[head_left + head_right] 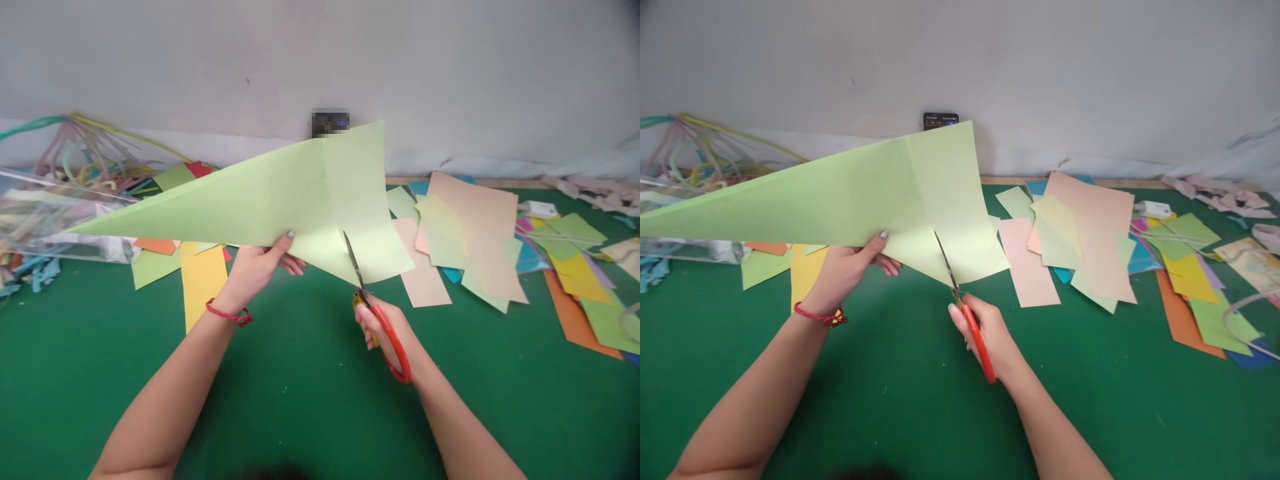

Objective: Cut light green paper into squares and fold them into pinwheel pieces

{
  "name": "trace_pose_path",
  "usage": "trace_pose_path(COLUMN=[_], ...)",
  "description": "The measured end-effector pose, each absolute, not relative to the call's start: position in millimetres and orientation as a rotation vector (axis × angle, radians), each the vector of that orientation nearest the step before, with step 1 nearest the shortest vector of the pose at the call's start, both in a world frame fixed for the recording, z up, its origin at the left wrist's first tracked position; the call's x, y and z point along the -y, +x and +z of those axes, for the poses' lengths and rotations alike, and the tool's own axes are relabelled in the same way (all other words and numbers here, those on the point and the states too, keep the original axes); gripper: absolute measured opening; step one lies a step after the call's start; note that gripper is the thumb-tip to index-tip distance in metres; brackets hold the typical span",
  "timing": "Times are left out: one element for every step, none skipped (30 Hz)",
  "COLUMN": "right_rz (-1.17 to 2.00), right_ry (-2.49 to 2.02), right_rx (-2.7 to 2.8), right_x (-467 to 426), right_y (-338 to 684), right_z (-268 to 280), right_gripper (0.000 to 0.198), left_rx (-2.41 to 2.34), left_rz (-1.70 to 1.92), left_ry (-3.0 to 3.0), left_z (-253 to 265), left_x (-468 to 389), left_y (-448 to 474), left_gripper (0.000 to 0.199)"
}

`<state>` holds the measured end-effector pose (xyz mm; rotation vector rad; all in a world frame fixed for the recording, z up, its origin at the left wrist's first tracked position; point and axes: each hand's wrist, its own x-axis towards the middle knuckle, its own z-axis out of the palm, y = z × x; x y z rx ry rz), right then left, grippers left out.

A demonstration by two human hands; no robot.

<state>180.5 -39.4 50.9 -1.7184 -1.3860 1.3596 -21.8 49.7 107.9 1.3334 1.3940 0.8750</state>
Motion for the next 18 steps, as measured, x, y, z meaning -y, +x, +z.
trace_pose_path(right_rz=[1.359, 1.358, 1.355, 1.352, 1.352, 1.355, 1.356, 1.358, 1.362, 1.367, 1.371, 1.377, 1.384, 1.391, 1.393, 1.392, 1.39, 1.386], right_ry=[-1.727, -1.733, -1.737, -1.736, -1.73, -1.72, -1.709, -1.7, -1.694, -1.694, -1.699, -1.707, -1.716, -1.724, -1.732, -1.739, -1.745, -1.749], right_rx=[1.38, 1.377, 1.377, 1.381, 1.387, 1.393, 1.397, 1.396, 1.39, 1.379, 1.364, 1.348, 1.331, 1.317, 1.304, 1.295, 1.288, 1.282], right_x=[39.5, 39.7, 40.0, 40.5, 41.0, 41.6, 42.2, 42.7, 43.0, 43.2, 43.2, 43.0, 42.7, 42.3, 42.0, 41.7, 41.5, 41.5], right_y=[180.2, 180.2, 180.6, 181.3, 182.2, 183.2, 184.2, 185.0, 185.5, 185.5, 185.1, 184.4, 183.3, 182.2, 181.2, 180.3, 179.6, 179.2], right_z=[51.4, 51.6, 51.6, 51.2, 50.5, 49.7, 48.9, 48.3, 48.0, 48.3, 49.1, 50.3, 51.8, 53.3, 54.5, 55.5, 56.0, 56.1], right_gripper=[0.042, 0.042, 0.042, 0.042, 0.041, 0.039, 0.038, 0.037, 0.036, 0.036, 0.036, 0.037, 0.039, 0.04, 0.041, 0.041, 0.042, 0.042], left_rx=[-1.393, -1.392, -1.391, -1.391, -1.391, -1.39, -1.389, -1.386, -1.382, -1.379, -1.377, -1.377, -1.378, -1.378, -1.378, -1.379, -1.379, -1.38], left_rz=[0.872, 0.868, 0.864, 0.864, 0.863, 0.863, 0.864, 0.866, 0.866, 0.867, 0.868, 0.87, 0.87, 0.87, 0.87, 0.869, 0.868, 0.868], left_ry=[1.333, 1.332, 1.331, 1.33, 1.33, 1.329, 1.328, 1.327, 1.326, 1.325, 1.324, 1.324, 1.325, 1.325, 1.326, 1.325, 1.324, 1.322], left_z=[108.2, 108.3, 108.3, 108.3, 108.2, 108.1, 108.0, 107.9, 107.8, 107.7, 107.6, 107.4, 107.2, 106.9, 106.5, 106.2, 105.9, 105.6], left_x=[-49.8, -49.9, -49.9, -50.0, -50.0, -49.9, -49.8, -49.7, -49.5, -49.5, -49.4, -49.5, -49.6, -49.8, -50.0, -50.2, -50.4, -50.6], left_y=[-21.9, -22.0, -22.0, -22.1, -22.2, -22.2, -22.2, -22.2, -22.2, -22.1, -22.1, -22.1, -22.1, -22.1, -22.1, -22.0, -22.0, -22.0], left_gripper=[0.039, 0.039, 0.039, 0.039, 0.04, 0.04, 0.041, 0.042, 0.042, 0.043, 0.044, 0.044, 0.044, 0.045, 0.044, 0.044, 0.044, 0.044])
